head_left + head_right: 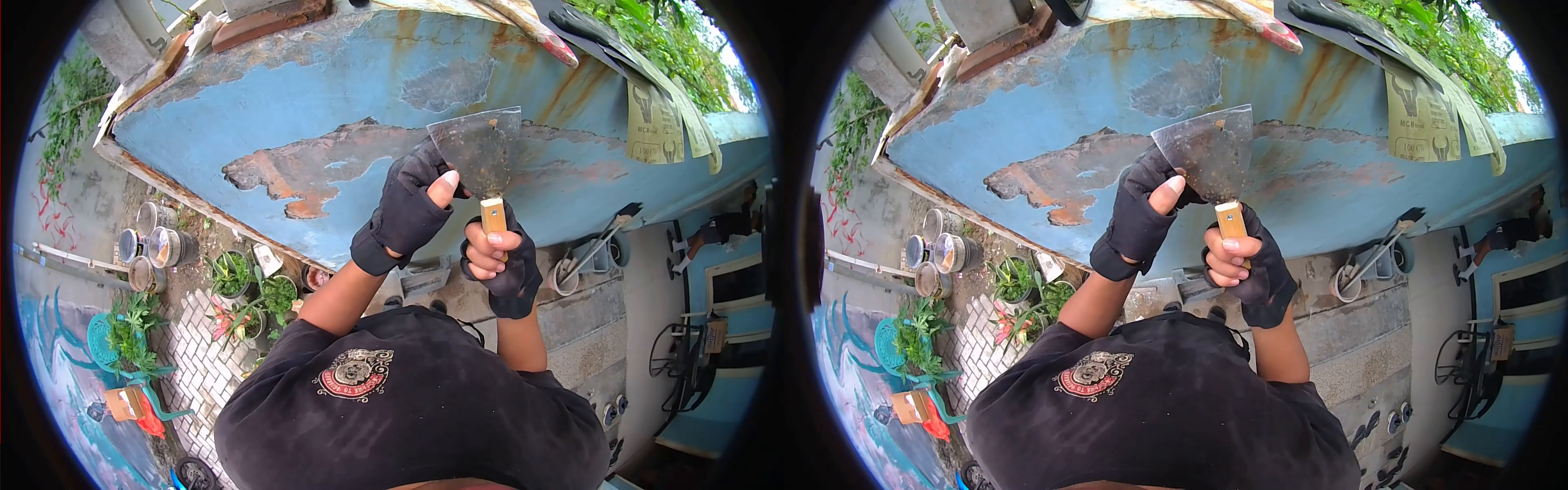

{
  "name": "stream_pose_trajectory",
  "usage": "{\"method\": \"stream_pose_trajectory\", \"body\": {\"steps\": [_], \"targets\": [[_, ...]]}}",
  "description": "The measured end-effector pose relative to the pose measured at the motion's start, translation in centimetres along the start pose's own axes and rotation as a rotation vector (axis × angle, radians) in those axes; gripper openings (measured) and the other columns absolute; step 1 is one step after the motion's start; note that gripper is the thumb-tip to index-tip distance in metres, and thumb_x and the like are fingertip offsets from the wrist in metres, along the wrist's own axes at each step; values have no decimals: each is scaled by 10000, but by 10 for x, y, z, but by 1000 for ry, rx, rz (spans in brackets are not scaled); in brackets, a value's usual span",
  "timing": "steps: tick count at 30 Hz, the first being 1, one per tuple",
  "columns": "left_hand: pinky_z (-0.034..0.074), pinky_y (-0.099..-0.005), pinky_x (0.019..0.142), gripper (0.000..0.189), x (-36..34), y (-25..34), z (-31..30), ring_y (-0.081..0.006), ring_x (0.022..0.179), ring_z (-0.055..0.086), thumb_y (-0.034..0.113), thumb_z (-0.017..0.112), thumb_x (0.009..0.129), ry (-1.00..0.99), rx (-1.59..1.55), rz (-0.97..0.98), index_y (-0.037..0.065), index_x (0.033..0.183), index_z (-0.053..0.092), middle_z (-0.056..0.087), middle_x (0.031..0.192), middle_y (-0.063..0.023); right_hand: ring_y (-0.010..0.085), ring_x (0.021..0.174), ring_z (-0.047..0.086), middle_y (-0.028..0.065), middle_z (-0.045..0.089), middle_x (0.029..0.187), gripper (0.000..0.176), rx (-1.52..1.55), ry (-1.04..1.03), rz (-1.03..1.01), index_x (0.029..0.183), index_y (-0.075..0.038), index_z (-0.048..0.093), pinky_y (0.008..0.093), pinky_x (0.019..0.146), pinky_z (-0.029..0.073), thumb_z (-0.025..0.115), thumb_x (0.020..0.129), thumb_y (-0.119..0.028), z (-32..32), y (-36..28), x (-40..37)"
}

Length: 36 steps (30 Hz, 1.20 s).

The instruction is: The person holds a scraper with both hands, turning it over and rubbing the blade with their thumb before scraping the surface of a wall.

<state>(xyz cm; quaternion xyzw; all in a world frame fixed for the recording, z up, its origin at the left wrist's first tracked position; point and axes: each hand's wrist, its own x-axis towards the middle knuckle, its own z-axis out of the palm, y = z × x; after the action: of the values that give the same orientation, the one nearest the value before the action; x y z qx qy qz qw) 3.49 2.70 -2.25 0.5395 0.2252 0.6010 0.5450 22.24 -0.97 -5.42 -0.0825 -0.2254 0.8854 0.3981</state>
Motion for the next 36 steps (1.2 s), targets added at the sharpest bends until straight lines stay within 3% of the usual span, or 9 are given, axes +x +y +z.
{"method": "stream_pose_trajectory", "body": {"steps": [5,8,10,14,18,28,30,34,36], "targets": [[511,-294,735,279,5,-6,6,-123,802,608,118,541,925,95,-1,-34,-15,1164,594,645,918,-50,61,442,319,-12,375,639,277,41,4,-4,1130,-198,545,232,414,272,528,898,-48,-3,-2,9],[524,-303,772,290,10,-13,2,-136,863,636,118,563,933,99,102,-4,-15,1190,588,675,991,-78,63,447,322,-14,375,649,274,43,-14,0,1141,-207,528,234,419,272,521,908,-63,-2,-1,14],[557,-348,828,366,14,-11,8,-223,976,675,130,563,950,-7,-167,-15,-20,1284,540,675,1153,-159,63,455,326,-16,380,662,293,42,44,-11,1162,-209,511,235,428,280,514,910,-60,6,3,17],[563,-366,834,387,13,-8,8,-269,1001,680,156,554,959,20,-301,-124,-33,1294,523,664,1173,-210,64,482,343,-10,402,698,215,-70,16,-40,1172,-193,504,233,456,300,525,967,-135,13,7,22],[573,-344,786,362,14,-9,8,-229,937,689,210,532,987,77,-270,-141,-61,1224,570,691,1115,-184,106,525,435,55,488,803,440,-322,116,-140,1391,-197,413,233,474,369,531,970,-143,35,3,25],[562,-343,787,391,27,-8,31,-228,917,686,318,566,988,207,-310,-73,-51,1112,607,690,1111,-196,117,527,468,91,513,834,563,-221,-24,3,1446,-210,371,230,432,371,548,923,-99,22,-26,27],[561,-352,795,393,30,-7,35,-229,926,683,324,566,989,201,-298,-46,-50,1099,615,689,1116,-196,97,509,460,74,533,840,638,-333,-41,3,1493,-183,298,227,435,379,548,911,-99,34,-38,28],[543,-333,779,409,35,-5,45,-221,932,677,357,550,991,230,-323,-36,-36,1052,643,694,1111,-172,82,491,422,53,498,807,564,-166,-82,68,1426,-209,359,209,414,349,540,905,-90,24,-46,29],[535,-322,765,425,37,-5,48,-215,921,677,378,545,990,262,-309,-35,-31,1039,652,696,1104,-163,67,484,387,29,448,773,411,60,-100,158,1272,-213,432,199,398,317,543,900,-78,11,-49,30]]}}
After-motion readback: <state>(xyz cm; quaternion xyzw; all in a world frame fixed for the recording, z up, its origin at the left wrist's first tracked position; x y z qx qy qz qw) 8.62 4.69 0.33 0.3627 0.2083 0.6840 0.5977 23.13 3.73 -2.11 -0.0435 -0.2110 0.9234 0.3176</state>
